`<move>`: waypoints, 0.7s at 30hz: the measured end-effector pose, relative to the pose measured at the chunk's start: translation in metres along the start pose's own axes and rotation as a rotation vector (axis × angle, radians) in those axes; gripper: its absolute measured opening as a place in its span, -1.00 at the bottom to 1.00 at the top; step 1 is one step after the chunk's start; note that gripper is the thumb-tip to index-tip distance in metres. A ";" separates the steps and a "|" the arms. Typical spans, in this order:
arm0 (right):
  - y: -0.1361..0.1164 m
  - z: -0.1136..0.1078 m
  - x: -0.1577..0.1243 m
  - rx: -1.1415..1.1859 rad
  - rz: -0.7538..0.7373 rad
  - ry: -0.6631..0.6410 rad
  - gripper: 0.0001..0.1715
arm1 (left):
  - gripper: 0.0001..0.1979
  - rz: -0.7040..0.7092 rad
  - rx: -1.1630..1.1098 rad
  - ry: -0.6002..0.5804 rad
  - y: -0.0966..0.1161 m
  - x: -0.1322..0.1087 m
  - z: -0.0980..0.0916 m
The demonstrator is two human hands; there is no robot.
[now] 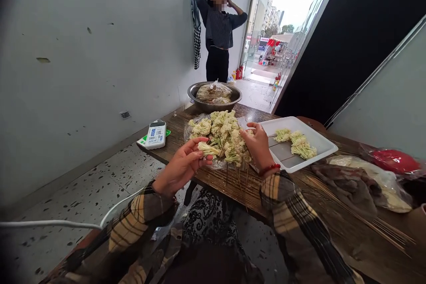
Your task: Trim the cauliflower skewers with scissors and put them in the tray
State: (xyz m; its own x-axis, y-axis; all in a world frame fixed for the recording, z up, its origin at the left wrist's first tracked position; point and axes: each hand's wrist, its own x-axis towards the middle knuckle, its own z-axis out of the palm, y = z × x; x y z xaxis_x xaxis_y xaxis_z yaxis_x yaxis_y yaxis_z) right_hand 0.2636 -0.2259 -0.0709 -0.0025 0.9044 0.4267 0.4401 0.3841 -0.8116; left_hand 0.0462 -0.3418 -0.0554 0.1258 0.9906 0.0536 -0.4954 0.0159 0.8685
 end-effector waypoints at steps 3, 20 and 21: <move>0.006 0.010 0.011 -0.129 -0.043 -0.017 -0.46 | -0.64 0.041 0.003 0.009 -0.003 -0.005 -0.001; 0.028 -0.116 -0.119 -0.449 0.005 -0.070 -0.58 | -0.76 0.085 0.066 -0.015 -0.030 -0.012 0.003; 0.037 -0.125 -0.133 -0.480 0.017 -0.104 -0.60 | -0.75 0.061 0.057 -0.016 -0.031 -0.011 0.005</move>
State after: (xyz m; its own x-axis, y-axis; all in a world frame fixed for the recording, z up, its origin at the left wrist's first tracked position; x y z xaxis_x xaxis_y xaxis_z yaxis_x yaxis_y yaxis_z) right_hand 0.3928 -0.3551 -0.1081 -0.0709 0.9329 0.3530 0.8049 0.2625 -0.5322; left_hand 0.0649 -0.3540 -0.0805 0.1108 0.9872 0.1151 -0.4528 -0.0529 0.8900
